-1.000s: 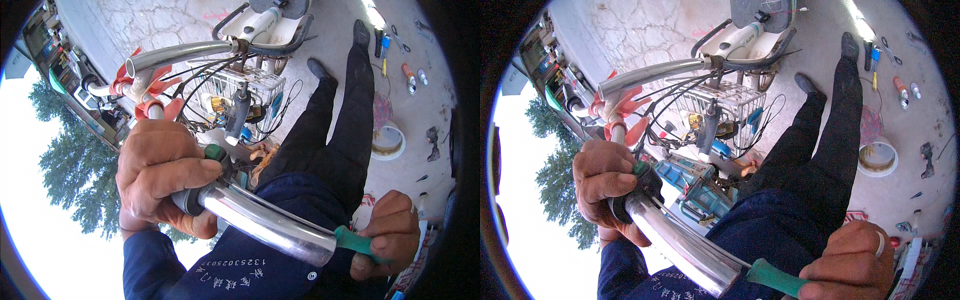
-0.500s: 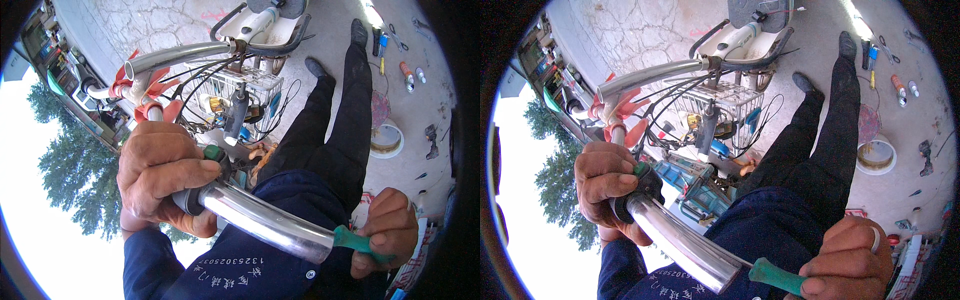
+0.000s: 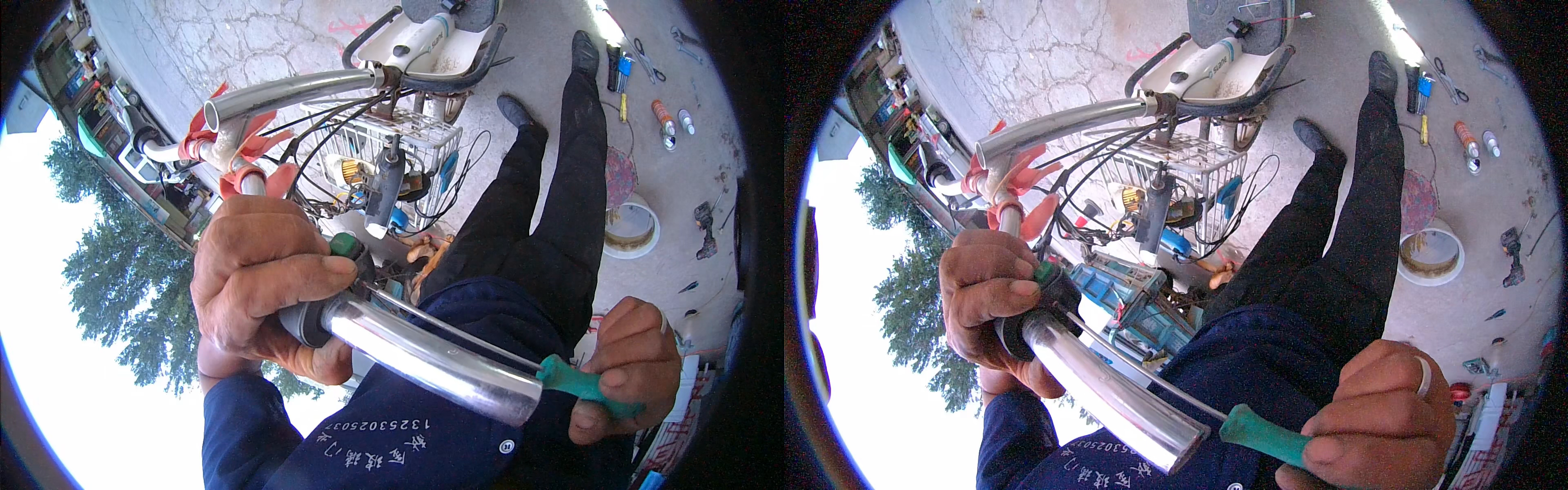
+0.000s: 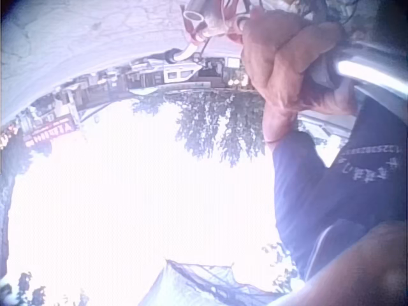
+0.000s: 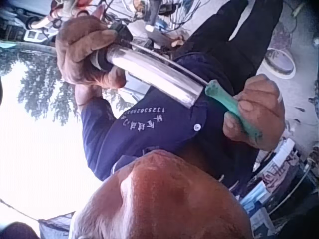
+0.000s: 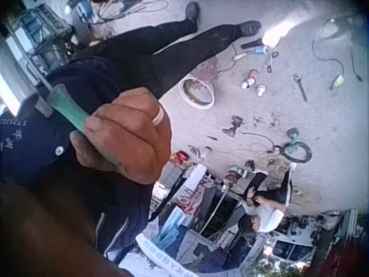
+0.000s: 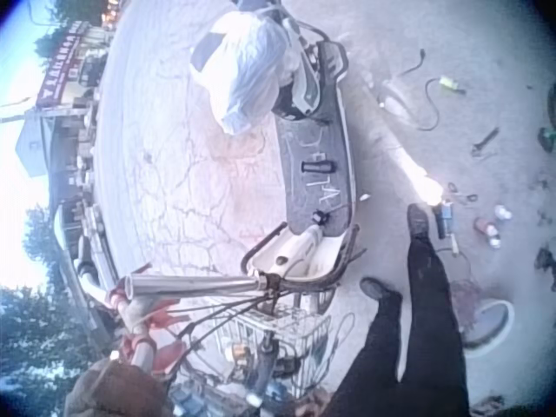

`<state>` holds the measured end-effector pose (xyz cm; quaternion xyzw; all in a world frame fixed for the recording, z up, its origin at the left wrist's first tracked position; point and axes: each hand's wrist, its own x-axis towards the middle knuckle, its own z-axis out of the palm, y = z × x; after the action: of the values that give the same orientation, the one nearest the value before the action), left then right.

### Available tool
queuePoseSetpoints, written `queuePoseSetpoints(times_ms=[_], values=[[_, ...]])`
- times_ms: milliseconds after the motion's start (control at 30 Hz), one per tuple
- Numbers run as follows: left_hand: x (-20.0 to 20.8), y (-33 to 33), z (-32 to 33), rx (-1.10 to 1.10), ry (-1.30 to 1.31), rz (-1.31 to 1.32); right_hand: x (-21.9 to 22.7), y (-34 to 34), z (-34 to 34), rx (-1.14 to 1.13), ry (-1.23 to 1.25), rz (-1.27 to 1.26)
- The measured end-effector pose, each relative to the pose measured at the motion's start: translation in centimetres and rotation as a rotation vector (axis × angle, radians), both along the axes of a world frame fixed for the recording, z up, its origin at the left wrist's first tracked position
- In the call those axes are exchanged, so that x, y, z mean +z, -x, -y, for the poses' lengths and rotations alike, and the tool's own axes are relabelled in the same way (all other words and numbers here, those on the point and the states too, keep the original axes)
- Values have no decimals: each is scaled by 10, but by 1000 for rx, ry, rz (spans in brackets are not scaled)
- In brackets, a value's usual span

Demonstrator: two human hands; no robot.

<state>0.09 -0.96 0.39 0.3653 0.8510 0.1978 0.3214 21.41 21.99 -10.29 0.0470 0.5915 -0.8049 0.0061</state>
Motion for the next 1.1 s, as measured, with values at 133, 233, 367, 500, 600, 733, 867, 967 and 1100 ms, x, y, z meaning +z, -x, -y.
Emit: queuePoseSetpoints(times_ms=[133,233,367,500,600,733,867,967,1100], values=[[0,3,-3,-21,14,-2,-1,2,1,6,-66,-118],[1,4,-2,-19,17,-2,3,5,10,-74,-136,-136],[-1,2,-1,-26,14,-38,6,-1,4,-8,-128,109],[0,2,-2,-27,14,-38,6,4,-12,83,-228,102],[-2,0,-1,-45,13,-77,8,4,-19,145,-218,54],[-7,1,2,-61,-67,-98,0,5,-5,-65,-142,-124],[-10,2,3,-75,-98,-110,4,1,-3,-17,-179,-7],[-12,1,5,-80,-126,-111,8,-6,3,-109,-61,140],[-12,6,9,-109,-164,-102,2,7,3,-120,8,-45]])
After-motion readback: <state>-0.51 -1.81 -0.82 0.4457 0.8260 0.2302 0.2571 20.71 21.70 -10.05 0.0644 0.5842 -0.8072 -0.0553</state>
